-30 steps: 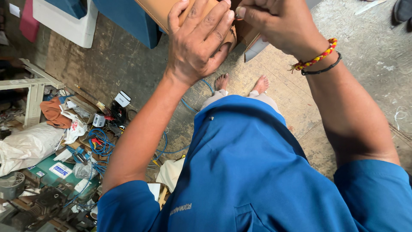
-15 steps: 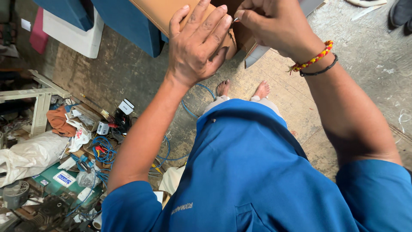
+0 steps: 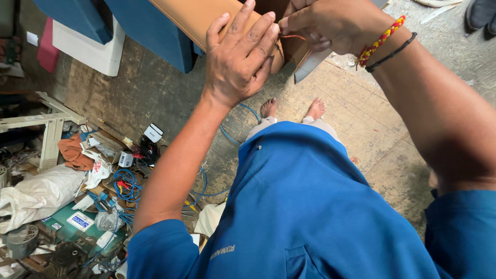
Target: The person hand-sews the edge of a tan upholstered furniture piece using a needle and thread. They repeatedly insert the needle and pull the thread through the seam to secure the fabric.
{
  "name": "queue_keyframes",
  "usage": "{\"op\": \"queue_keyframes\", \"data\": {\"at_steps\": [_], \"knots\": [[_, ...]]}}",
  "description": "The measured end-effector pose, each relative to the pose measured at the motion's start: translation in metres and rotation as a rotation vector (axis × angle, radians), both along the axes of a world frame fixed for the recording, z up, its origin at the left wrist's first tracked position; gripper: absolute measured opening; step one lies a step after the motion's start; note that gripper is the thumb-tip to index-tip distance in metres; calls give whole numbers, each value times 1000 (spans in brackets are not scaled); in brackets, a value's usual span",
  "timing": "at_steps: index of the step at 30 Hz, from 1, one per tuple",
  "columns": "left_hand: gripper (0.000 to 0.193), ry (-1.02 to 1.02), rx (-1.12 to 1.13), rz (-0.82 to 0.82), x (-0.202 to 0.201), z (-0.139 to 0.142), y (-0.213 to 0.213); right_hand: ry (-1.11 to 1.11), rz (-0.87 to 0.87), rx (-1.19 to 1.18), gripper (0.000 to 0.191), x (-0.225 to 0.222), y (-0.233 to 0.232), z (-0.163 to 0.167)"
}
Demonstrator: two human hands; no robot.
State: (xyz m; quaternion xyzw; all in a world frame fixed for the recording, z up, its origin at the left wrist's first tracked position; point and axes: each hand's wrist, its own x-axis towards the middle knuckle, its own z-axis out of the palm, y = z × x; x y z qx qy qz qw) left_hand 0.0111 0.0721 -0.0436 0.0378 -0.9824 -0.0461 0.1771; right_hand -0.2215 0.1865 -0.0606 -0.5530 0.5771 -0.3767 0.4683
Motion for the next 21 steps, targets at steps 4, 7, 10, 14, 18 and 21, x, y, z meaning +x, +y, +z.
{"op": "queue_keyframes", "data": {"at_steps": [4, 7, 10, 14, 18, 21], "knots": [[49, -15, 15, 16, 1, 2, 3, -362, -167, 335, 24, 4, -8, 9], [50, -23, 16, 8, 0, 4, 3, -1, -175, 182, 35, 4, 5, 25], [53, -34, 23, 7, -5, 6, 6, -211, -224, 127, 28, 1, 29, 38], [63, -83, 0, -28, -10, 12, 1, 408, -362, -614, 11, 19, 43, 21], [72, -116, -9, -55, -15, 15, -3, 338, -585, -669, 7, 39, 25, -19], [72, -128, -5, -62, -20, 13, -4, 269, -716, -610, 9, 47, 20, -38]]}}
